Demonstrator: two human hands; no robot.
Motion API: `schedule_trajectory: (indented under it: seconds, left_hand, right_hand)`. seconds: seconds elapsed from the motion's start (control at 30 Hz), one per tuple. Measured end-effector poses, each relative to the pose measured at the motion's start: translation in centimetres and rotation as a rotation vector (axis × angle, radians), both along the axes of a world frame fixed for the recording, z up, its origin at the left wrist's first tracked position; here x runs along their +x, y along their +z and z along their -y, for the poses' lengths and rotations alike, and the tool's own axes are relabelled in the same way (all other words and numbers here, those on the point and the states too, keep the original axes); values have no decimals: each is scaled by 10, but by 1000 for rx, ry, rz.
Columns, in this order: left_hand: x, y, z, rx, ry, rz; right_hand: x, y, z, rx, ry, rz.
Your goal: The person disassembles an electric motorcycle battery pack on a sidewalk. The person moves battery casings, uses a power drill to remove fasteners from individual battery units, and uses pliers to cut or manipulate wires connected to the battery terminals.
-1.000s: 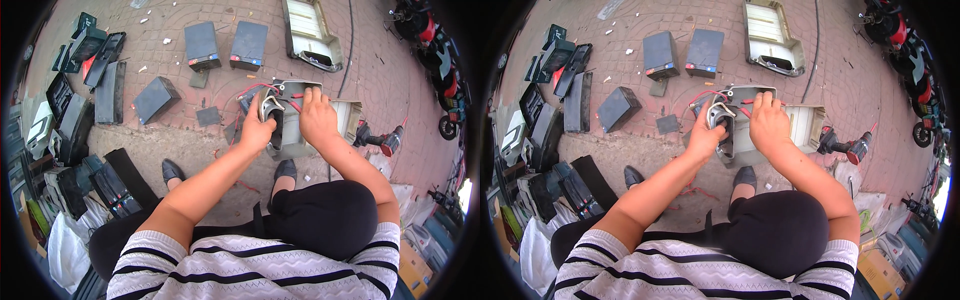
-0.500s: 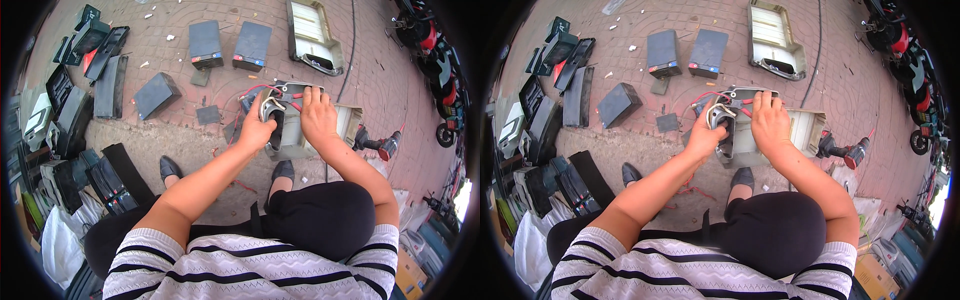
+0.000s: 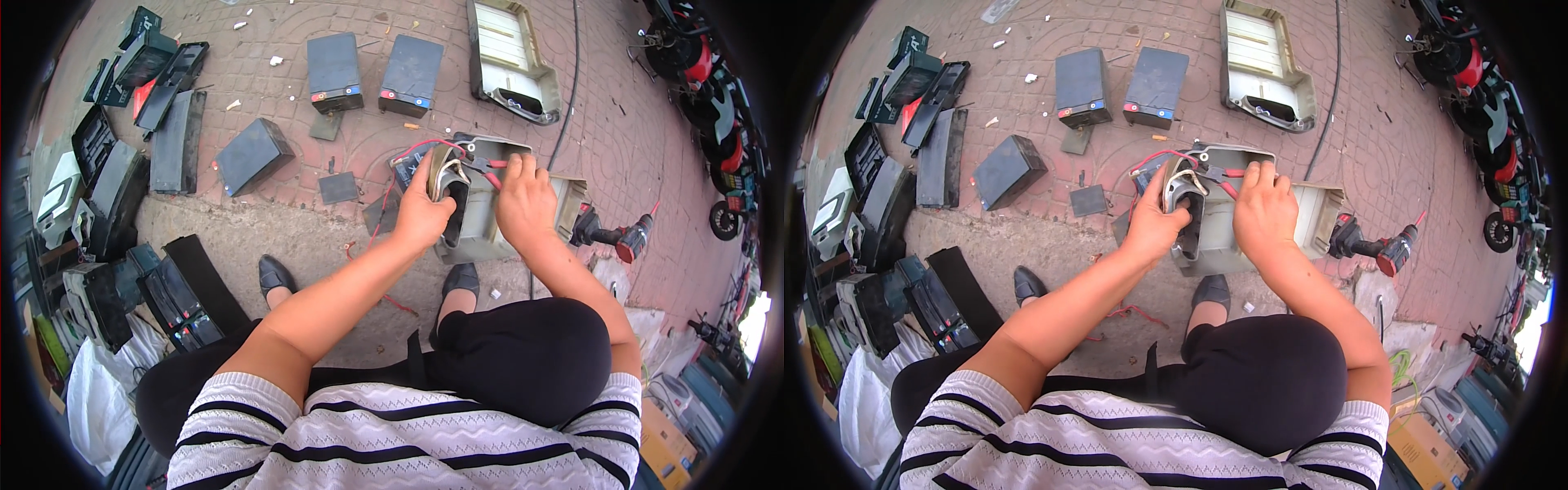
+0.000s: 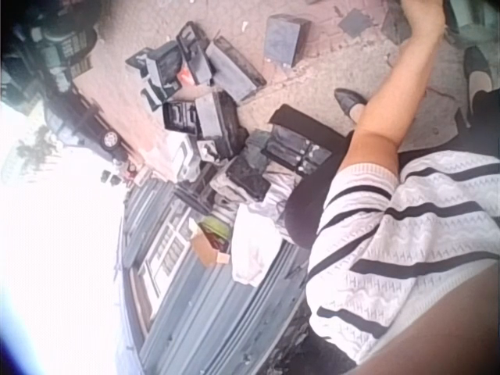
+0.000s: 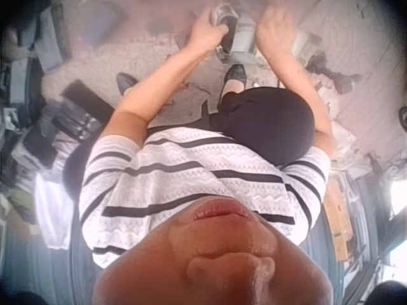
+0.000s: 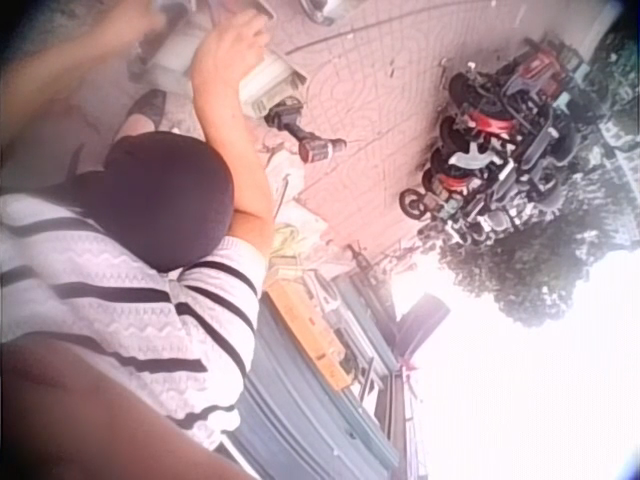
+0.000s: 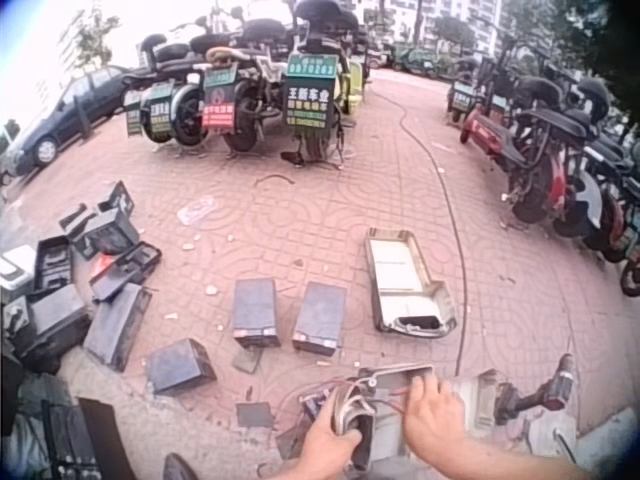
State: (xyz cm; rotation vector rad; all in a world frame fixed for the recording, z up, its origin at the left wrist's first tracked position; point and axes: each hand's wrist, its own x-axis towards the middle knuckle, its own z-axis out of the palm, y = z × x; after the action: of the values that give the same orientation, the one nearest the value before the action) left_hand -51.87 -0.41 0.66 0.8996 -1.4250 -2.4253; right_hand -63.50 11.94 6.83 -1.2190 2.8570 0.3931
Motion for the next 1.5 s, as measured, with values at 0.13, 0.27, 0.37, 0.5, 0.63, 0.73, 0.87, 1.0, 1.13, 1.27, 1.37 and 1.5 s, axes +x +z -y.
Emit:
schedule_trajectory:
  seconds: [0.13, 0.27, 0.37, 0.5, 0.63, 0.73, 0.87, 1.0, 1.13, 1.27, 1.37, 1.5]
  left_hand:
    - [-1, 8, -1, -38, -5, 29]
    - [0, 17, -3, -71, -56, 79]
    - [-1, 16, -3, -83, -54, 82]
    - [-4, 10, -2, -57, -34, 42]
    - [-5, 10, 3, -33, -72, 61]
    - [-7, 14, 0, -43, -67, 86]
    - [-8, 9, -1, -64, -53, 85]
    - [-6, 0, -2, -41, -51, 71]
    - [-9, 2, -3, -60, -59, 107]
    - [-9, 5, -1, -60, -71, 108]
    - [-10, 7, -2, -59, -65, 97]
    - [-9, 8, -3, -30, -53, 85]
  right_hand:
    - [-1, -8, -5, 19, -55, 24]
    - [1, -5, -2, -49, -18, 39]
    - [1, -6, -3, -64, -13, 32]
    - [2, -11, -6, -143, 0, 24]
    - [1, -13, -3, -174, 46, -26]
    - [-1, -13, 0, -130, 49, -32]
    - [-2, -15, 2, -87, 29, -25]
    - [-3, -15, 2, -70, 60, -48]
    - [-2, -23, -2, -79, 60, -127]
    - [-2, -24, 1, -70, 56, -112]
    - [-3, -24, 2, -45, 33, -93]
    - [-5, -12, 5, -109, 66, -23]
